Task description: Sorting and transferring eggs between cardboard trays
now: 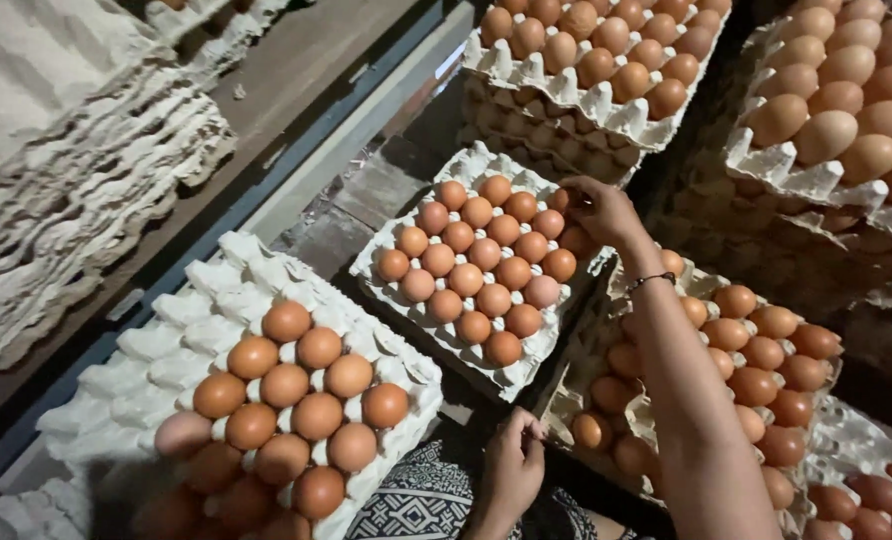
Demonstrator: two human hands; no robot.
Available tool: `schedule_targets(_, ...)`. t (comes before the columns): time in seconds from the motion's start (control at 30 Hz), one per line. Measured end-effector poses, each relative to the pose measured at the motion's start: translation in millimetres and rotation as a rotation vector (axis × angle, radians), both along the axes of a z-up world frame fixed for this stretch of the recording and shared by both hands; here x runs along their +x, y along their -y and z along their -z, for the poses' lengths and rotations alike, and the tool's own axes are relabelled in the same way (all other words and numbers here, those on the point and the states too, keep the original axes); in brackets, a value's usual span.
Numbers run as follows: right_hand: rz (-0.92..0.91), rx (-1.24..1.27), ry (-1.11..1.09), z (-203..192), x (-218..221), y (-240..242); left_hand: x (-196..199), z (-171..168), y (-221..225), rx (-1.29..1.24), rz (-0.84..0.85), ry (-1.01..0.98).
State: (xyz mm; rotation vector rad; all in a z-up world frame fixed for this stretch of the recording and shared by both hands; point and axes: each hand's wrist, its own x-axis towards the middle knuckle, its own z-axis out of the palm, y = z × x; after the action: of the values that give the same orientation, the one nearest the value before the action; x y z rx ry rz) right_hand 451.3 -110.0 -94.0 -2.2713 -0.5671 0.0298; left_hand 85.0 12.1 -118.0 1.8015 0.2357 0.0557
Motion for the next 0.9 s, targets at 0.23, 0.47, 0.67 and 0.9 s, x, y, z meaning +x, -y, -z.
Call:
schedule_targets(0.23,0.101,-0.188,0.055,-41,-34,-24,1,-2,1,-0.023,-0.014,0.004)
schedule_targets(0.47,0.037,-0.337,0.218,-36,-33,-14,0,6,4,0.02,-0.023,0.061)
schedule_targets(0.67,0.079,-0.237,0.297,-90,-100,49,-3,0,1,0.052,0.001,-0.013)
schedule_targets(0.9,0.341,-0.157,0.258,-93,-243,194,-5,12,1,0.103,0.032,-0.079)
